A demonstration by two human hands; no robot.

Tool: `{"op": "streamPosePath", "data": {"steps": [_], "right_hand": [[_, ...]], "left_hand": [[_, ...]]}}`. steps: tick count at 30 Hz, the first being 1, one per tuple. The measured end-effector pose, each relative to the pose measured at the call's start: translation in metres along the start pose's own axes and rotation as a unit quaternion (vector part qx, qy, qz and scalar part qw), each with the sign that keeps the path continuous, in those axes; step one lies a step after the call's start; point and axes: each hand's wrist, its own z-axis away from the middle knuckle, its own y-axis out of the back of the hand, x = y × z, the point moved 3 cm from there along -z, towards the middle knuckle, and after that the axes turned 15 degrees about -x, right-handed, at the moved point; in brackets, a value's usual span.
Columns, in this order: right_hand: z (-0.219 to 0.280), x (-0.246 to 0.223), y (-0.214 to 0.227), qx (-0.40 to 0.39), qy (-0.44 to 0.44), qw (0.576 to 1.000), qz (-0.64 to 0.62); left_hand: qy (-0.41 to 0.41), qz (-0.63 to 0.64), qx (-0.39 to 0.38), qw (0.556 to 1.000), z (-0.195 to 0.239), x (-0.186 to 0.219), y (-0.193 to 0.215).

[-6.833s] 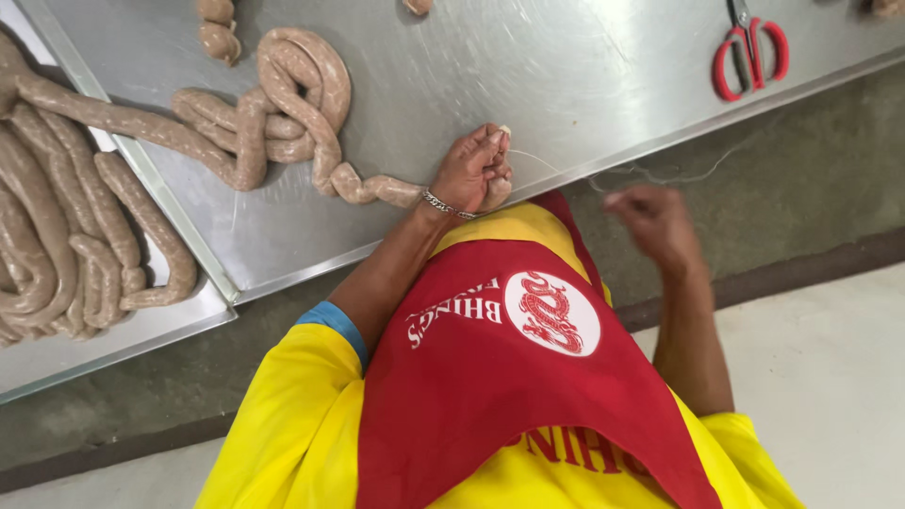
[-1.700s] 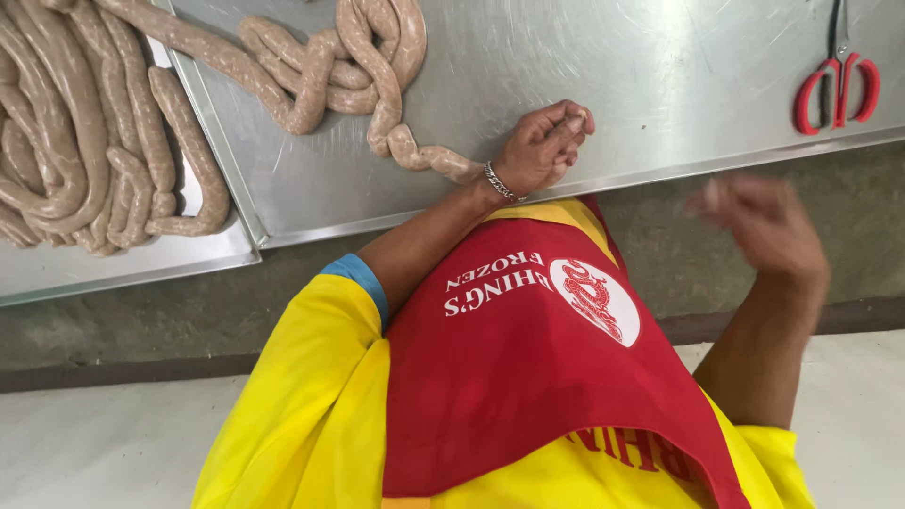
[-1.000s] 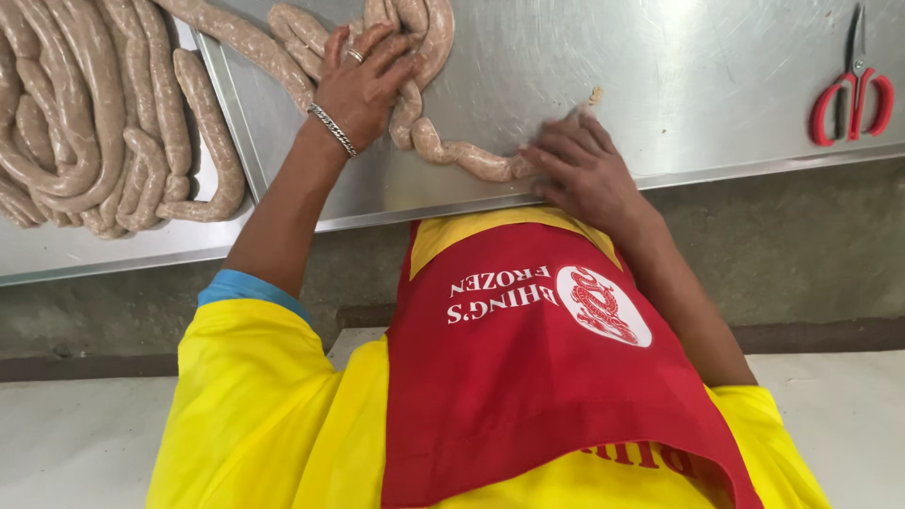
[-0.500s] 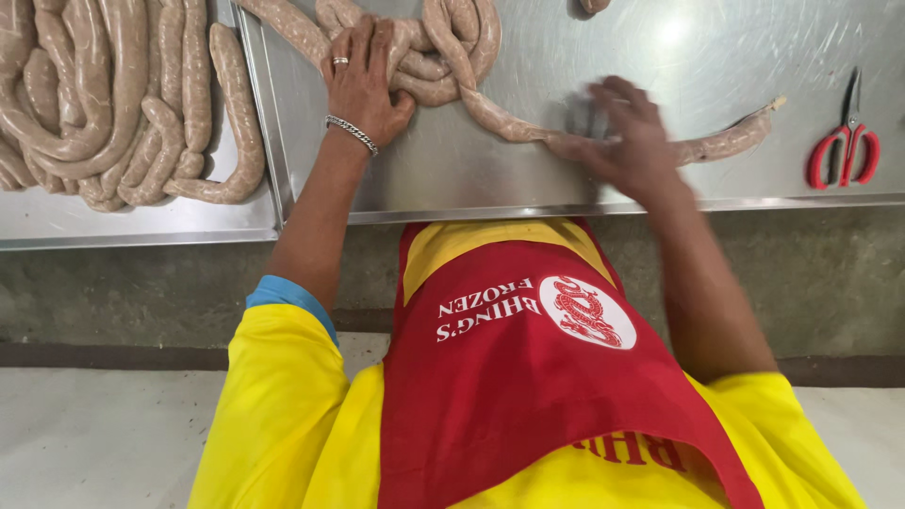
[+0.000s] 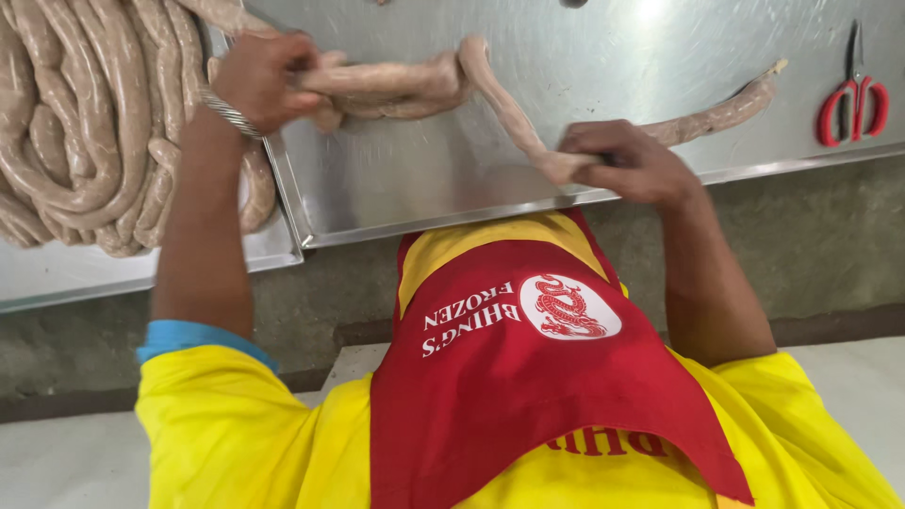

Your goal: The person ties individual links in a long sausage casing by hand using string, uses scissors to cut the string, and places the finished links onto a scale.

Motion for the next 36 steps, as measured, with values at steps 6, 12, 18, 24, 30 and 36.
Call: {"op": "streamPosePath", "data": {"steps": [6,12,18,24,30,36], "right_hand": [[0.041,0.030,-0.001,0.222,-0.182,0.956,0.058],[0.036,0.041,-0.031,0.333,-0.160,0.910,0.185],[0.062,0.033,-0.042,0.411,-0.135,0.890,0.146],[0.029,0.028,-0.062,0.300,-0.154,0.940,0.060],[0.051,0.060,-0.053,0.298,-0.304,0.826,0.369],[0.117,0.124,-0.018,0.310,-0.284,0.797,0.434]], "left_hand": [[0.087,-0.038,0.066,0.993,0.016,-0.045,0.070],[-0.129,0.030,0.097,0.986,-0.091,0.079,-0.084],[-0.097,0.032,0.044,0.994,-0.101,0.117,-0.116],[0.107,0.099,-0.253,0.957,0.005,0.032,-0.017],[0.011,0.001,-0.029,1.000,0.057,0.052,-0.030],[0.080,-0.054,-0.034,0.995,0.036,0.078,-0.100]]}}
